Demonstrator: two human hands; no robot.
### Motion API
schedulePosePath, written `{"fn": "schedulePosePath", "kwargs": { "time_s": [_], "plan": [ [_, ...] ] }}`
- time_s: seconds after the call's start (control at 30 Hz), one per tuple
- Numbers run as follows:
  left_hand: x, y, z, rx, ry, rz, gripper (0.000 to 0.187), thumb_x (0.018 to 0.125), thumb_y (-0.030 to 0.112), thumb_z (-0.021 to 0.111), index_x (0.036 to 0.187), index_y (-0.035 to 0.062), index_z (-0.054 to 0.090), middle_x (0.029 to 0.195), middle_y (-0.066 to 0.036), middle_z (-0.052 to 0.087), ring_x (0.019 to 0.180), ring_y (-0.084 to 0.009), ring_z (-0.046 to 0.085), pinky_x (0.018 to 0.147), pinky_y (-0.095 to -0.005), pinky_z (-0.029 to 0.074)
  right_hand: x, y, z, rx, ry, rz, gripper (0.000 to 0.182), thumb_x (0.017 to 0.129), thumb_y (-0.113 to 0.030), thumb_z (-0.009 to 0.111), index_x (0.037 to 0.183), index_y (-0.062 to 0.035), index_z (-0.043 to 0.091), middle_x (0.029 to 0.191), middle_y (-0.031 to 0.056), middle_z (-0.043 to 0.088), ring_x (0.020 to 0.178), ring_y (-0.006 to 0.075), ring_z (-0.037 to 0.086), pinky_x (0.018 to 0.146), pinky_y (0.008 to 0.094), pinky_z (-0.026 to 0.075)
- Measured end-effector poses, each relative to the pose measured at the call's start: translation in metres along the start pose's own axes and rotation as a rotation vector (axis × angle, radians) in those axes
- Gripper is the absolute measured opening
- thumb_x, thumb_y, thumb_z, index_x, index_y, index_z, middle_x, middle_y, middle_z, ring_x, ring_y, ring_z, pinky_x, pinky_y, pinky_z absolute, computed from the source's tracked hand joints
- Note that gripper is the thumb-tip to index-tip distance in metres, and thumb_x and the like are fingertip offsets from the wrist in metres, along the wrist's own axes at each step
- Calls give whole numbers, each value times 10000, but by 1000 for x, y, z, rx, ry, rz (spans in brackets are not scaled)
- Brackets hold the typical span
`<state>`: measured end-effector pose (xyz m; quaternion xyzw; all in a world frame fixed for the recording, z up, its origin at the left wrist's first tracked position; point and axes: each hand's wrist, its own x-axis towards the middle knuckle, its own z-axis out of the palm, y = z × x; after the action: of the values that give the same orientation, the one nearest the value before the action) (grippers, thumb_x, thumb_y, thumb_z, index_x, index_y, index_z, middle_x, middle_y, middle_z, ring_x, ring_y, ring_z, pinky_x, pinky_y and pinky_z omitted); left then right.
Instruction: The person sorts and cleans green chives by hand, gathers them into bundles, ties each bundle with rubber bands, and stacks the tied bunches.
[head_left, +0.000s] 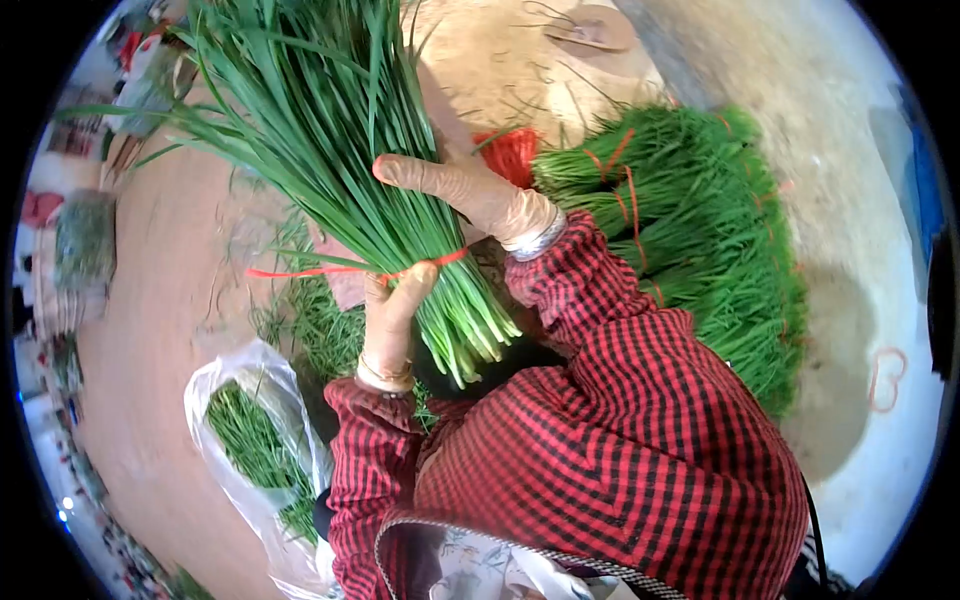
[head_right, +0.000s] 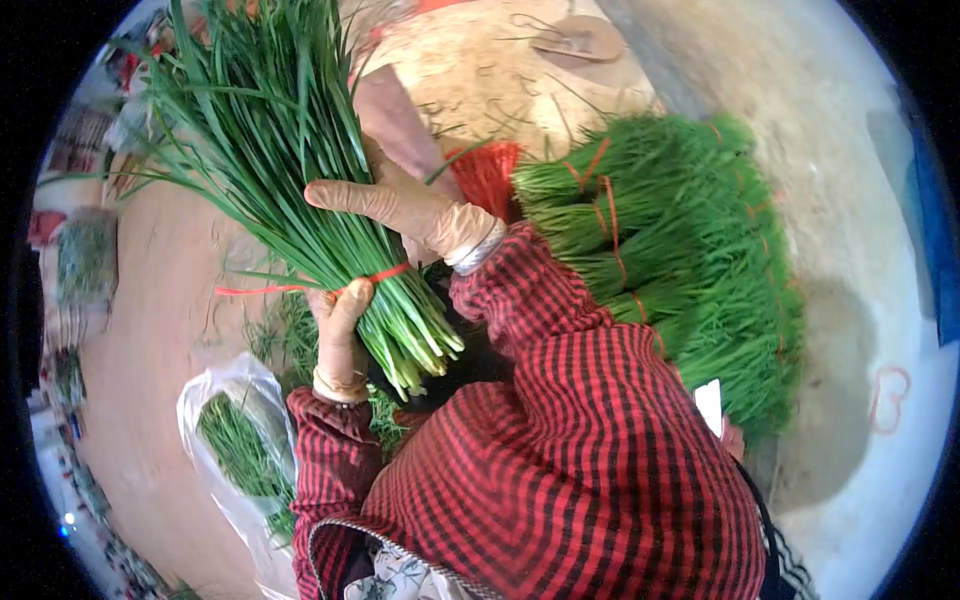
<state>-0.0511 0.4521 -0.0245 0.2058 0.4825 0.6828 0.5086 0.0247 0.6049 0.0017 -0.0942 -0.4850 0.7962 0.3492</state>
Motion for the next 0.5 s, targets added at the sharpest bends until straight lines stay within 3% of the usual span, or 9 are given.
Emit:
{"fn": "schedulePosePath", "kwargs": {
  "time_s": [0.03, 0.13, 0.2, 0.27, 0.33, 0.37, 0.43, 0.47, 0.5],
  "plan": [
    [3, -13, -5, 84, 43, -135, 403, 837, 60, 700, 1211, 67, 549, 1033, -28, 631, 919, -120, 595, 872, -286, 476, -5, -4, -5, -20, 32, -83, 734, 830, -291, 755, 1398, -30, 372, 1204, 87, 572, 1066, 181, 561, 940, 314, 460],
    [2, -38, 5, 40, 38, -182, 484, 861, 115, 715, 1281, 52, 483, 1079, -21, 611, 981, -120, 579, 920, -288, 455, -19, 18, -41, -17, 83, 70, 619, 832, -248, 731, 1333, -2, 465, 1164, 86, 605, 1045, 176, 574, 934, 305, 458],
    [0, -53, 3, 138, -74, -214, 600, 894, 186, 696, 1378, 1, 393, 1238, -44, 541, 1115, -133, 518, 989, -282, 408, -39, 38, -63, -93, 270, 211, 531, 855, -235, 674, 1299, 9, 517, 1101, 44, 623, 995, 156, 597, 908, 299, 483],
    [5, -57, 0, 193, -236, -284, 689, 898, 226, 696, 1433, -8, 330, 1333, -67, 484, 1185, -154, 477, 1023, -287, 379, -62, 29, -86, -75, 379, 218, 374, 850, -238, 652, 1145, -9, 629, 1031, 55, 657, 916, 146, 619, 833, 286, 499],
    [7, -50, 4, 179, -295, -296, 671, 913, 180, 675, 1449, -18, 325, 1385, -95, 457, 1241, -176, 452, 1056, -295, 358, -84, 12, -131, -419, 491, 180, 349, 856, -279, 628, 1085, -19, 670, 1054, 46, 660, 903, 129, 618, 827, 292, 495],
    [9, -54, -2, 227, -277, -273, 625, 932, 207, 642, 1439, -12, 349, 1377, -104, 476, 1238, -194, 475, 1040, -311, 374, -94, -11, -141, -509, 672, 218, 348, 862, -300, 613, 1080, -37, 680, 1074, 63, 661, 941, 138, 613, 868, 310, 479],
    [8, -57, -8, 272, -286, -227, 559, 954, 213, 603, 1420, -8, 386, 1368, -106, 495, 1238, -209, 495, 1024, -322, 388, -127, -57, -185, -1015, 775, 157, 321, 920, -243, 481, 1100, -66, 679, 1129, 92, 661, 1044, 189, 594, 968, 336, 428],
    [5, -56, -7, 290, -310, -218, 545, 958, 200, 596, 1418, -7, 390, 1373, -104, 495, 1234, -213, 497, 1025, -320, 388, -143, -84, -204, -948, 869, 188, 345, 937, -225, 436, 1143, -54, 654, 1182, 102, 643, 1096, 200, 574, 995, 325, 407],
    [4, -57, -7, 292, -317, -198, 537, 958, 195, 594, 1413, -9, 396, 1375, -106, 496, 1234, -217, 496, 1028, -322, 385, -170, -109, -228, -1177, 840, 56, 397, 930, -298, 470, 1196, -44, 621, 1249, 130, 604, 1142, 217, 553, 1010, 319, 392]
  ]
}}
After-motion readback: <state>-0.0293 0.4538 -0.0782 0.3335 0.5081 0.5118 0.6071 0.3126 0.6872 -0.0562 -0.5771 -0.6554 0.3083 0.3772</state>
